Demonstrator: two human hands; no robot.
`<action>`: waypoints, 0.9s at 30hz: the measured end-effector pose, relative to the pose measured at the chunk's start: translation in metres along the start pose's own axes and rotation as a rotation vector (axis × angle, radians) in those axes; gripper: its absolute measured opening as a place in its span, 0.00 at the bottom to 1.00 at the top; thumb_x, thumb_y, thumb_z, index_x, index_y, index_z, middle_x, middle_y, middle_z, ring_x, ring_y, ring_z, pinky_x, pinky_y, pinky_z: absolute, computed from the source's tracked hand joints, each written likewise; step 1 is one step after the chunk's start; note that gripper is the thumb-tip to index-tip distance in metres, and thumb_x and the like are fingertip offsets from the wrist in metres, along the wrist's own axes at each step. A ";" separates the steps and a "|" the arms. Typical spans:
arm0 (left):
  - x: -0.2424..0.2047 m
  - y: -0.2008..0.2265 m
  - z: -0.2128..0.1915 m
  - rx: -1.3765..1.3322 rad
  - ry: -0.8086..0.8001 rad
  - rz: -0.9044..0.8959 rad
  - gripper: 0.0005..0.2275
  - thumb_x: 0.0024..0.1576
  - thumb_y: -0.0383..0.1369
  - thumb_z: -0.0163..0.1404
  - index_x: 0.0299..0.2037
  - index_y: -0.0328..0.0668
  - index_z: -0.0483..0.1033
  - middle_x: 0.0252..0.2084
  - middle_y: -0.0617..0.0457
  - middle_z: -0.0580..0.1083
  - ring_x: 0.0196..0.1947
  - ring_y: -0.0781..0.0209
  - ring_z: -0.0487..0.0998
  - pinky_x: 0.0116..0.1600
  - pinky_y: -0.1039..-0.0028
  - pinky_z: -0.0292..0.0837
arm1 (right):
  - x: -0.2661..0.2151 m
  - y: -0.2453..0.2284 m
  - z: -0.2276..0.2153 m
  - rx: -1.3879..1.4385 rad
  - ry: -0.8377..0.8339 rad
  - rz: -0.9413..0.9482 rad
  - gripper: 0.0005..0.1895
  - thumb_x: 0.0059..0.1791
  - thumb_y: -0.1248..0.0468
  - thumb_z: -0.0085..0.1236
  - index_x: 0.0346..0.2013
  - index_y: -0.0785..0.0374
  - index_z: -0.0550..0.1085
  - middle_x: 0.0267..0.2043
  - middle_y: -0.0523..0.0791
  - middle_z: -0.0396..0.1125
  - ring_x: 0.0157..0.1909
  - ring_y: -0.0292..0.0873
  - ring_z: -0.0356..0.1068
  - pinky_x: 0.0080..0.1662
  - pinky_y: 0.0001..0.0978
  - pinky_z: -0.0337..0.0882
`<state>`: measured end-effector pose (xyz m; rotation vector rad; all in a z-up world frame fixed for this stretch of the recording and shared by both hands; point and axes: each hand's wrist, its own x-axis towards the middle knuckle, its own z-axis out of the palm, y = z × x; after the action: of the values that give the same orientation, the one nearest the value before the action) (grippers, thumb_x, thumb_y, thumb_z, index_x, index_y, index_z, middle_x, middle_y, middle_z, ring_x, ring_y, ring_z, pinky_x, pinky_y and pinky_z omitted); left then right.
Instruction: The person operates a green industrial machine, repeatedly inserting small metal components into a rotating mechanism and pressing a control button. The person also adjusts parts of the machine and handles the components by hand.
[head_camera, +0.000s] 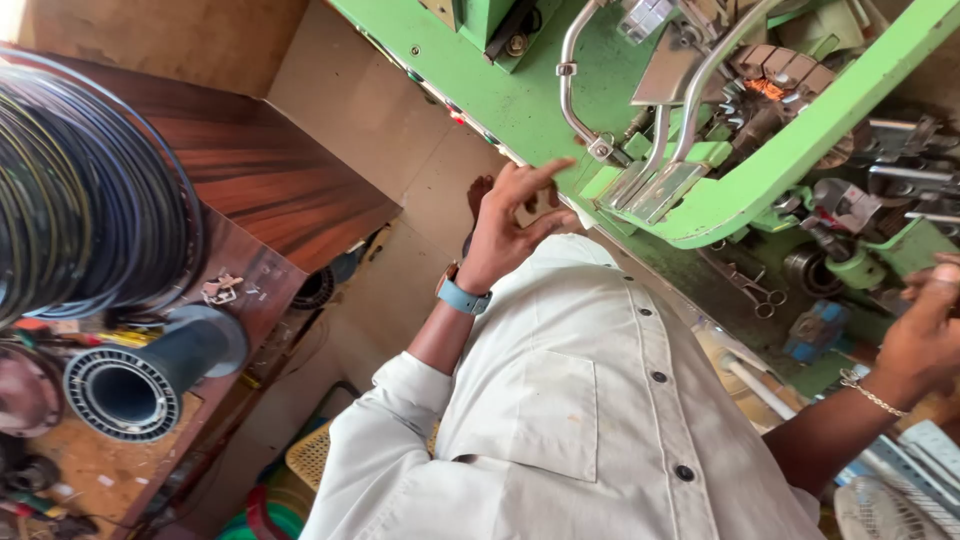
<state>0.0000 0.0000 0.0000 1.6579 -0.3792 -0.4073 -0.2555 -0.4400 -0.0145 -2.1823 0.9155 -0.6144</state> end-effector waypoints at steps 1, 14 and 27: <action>0.004 0.001 -0.002 0.023 -0.011 0.091 0.19 0.54 0.32 0.65 0.56 0.46 0.79 0.37 0.52 0.74 0.42 0.59 0.68 0.48 0.67 0.70 | 0.000 0.000 -0.001 0.002 -0.018 -0.046 0.13 0.66 0.62 0.48 0.55 0.71 0.73 0.42 0.46 0.70 0.43 0.39 0.69 0.47 0.28 0.69; 0.134 0.062 -0.002 0.637 0.045 1.011 0.04 0.62 0.33 0.54 0.44 0.48 0.79 0.33 0.57 0.72 0.32 0.62 0.73 0.34 0.68 0.67 | 0.002 -0.026 0.016 0.070 0.069 -0.205 0.18 0.67 0.59 0.47 0.47 0.75 0.73 0.34 0.49 0.70 0.36 0.39 0.73 0.36 0.26 0.69; 0.291 0.043 0.099 0.548 0.073 0.945 0.07 0.58 0.33 0.52 0.30 0.41 0.77 0.22 0.48 0.72 0.19 0.55 0.74 0.24 0.64 0.67 | -0.009 -0.118 0.075 -0.086 0.120 -0.112 0.36 0.63 0.38 0.40 0.42 0.70 0.76 0.32 0.47 0.71 0.33 0.39 0.71 0.37 0.31 0.70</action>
<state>0.2085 -0.2286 0.0177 1.7837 -1.2217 0.5059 -0.1631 -0.3414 0.0223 -2.3068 0.9002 -0.7801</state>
